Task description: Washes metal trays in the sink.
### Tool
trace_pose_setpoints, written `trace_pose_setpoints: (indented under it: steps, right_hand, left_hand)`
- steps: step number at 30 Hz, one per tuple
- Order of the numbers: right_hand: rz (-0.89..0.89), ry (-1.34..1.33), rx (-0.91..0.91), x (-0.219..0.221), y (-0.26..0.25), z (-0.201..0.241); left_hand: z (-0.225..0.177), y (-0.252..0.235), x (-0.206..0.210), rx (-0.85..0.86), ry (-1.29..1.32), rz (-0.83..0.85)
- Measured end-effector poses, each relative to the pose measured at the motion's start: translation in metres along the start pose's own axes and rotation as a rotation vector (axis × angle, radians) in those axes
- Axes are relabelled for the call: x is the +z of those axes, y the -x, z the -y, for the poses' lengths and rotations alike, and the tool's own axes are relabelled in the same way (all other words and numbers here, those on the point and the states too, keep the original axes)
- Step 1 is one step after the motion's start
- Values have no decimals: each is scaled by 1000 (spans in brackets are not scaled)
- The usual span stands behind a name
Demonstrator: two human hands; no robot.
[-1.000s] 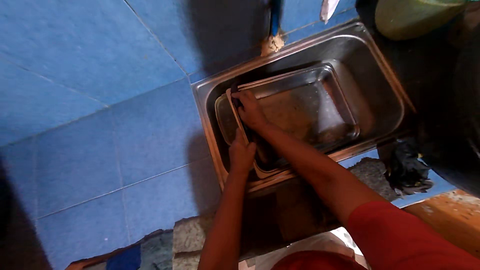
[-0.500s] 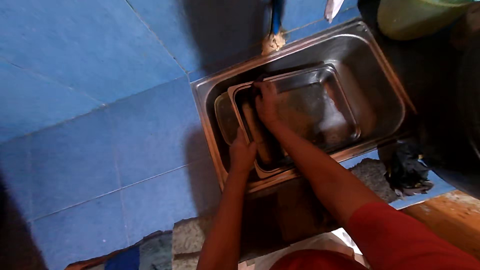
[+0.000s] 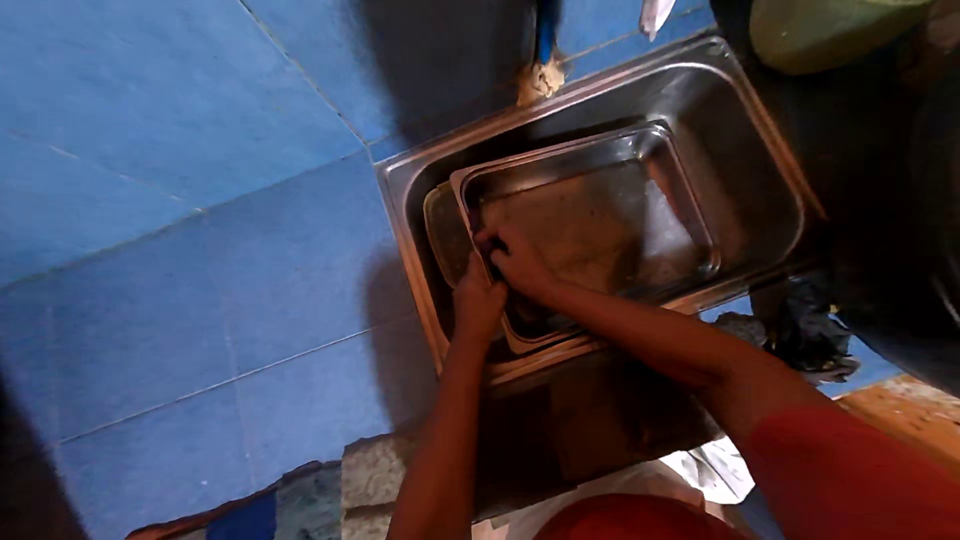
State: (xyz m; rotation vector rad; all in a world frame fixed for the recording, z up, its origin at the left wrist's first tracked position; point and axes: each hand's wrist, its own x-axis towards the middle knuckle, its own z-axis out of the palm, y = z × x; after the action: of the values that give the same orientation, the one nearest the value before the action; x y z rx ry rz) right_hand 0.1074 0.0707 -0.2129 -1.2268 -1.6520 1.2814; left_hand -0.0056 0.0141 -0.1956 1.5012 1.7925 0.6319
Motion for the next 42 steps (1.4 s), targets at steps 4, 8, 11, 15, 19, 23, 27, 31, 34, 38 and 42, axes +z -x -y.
trace_pose_setpoints:
  steps: [4,8,11,15,19,23,27,31,34,38,42]
  right_hand:
    - [96,-86,56,-17,22,-13]
    - [-148,-111,116,-73,7,-14]
    - [-541,121,80,-133,-14,-48]
    - [-571,411,395,-185,-37,-88]
    - [-568,540,392,-131,-45,-91]
    - [-479,537,203,-45,-41,-54]
    - [-299,256,-15,6,-52,-27]
    - [-298,-186,38,12,-63,-15]
    - [-166,-451,-21,3,-67,-27]
    - [-9,-362,-44,-12,-55,-19]
    - [125,-254,-17,-21,-11,-11]
  left_hand:
    - [-5,2,-1,-30,-17,17]
    - [-9,8,-1,-62,-5,11]
    - [-8,9,-1,-53,3,8]
    - [-6,7,-1,-20,-4,28]
    - [-9,0,-1,-62,-26,77]
    - [-9,-1,-1,-58,-13,75]
    - [-7,0,0,-68,5,66]
    - [-3,-1,-2,-36,-18,84]
    - [-2,-1,-1,-24,16,76]
    - [-2,4,0,-8,20,67]
    - [-2,5,-4,32,34,84]
